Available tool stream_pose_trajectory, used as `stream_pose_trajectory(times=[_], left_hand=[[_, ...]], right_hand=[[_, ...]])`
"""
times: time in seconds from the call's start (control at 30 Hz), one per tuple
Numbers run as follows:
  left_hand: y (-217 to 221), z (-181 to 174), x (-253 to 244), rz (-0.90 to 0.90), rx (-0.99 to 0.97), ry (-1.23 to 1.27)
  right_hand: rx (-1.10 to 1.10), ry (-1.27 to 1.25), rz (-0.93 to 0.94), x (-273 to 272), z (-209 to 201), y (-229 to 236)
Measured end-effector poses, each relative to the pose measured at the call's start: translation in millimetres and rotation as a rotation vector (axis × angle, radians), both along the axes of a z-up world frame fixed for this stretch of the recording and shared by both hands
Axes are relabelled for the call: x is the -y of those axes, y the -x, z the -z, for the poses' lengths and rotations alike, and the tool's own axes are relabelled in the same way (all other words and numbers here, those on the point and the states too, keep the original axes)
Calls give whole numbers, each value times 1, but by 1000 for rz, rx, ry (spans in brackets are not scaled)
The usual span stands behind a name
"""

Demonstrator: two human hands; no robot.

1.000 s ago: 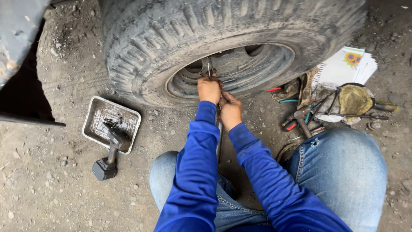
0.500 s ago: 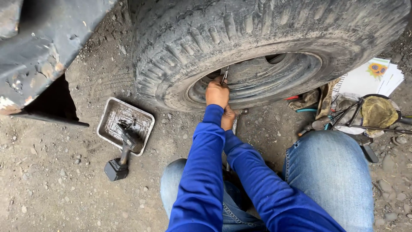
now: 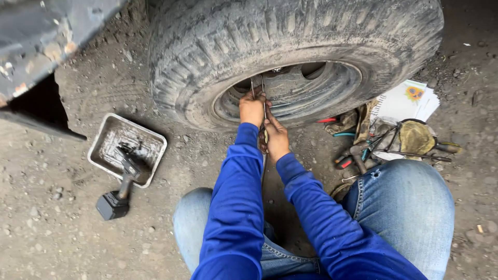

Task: Repairing or servicing internal components of a truck wheel assembly using hand tools

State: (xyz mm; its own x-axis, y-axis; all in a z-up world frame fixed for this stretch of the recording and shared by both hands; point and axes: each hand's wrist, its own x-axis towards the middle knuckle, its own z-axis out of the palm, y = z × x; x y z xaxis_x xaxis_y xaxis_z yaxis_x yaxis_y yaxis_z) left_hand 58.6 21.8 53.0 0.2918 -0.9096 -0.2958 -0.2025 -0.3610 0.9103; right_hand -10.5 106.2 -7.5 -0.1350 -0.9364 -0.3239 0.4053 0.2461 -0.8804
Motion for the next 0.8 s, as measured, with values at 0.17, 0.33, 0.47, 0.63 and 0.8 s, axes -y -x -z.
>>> stream_pose_trajectory(times=[0.17,0.33,0.47,0.63,0.8], left_hand=[[8,-13,0,-101,-110,22],[11,-6,7,-117,-74,44],[6,17,19,-131,-42,71],[1,74,44,-164,46,82],[14,109,78,-193,148,-81]], right_hand=[[-75,31,-47,-10,-69,12],[7,-7,-89,-10,-62,15],[133,9,-53,-12,-50,11],[-95,159,14,-30,-44,5],[-450,152,150,-18,-29,4]])
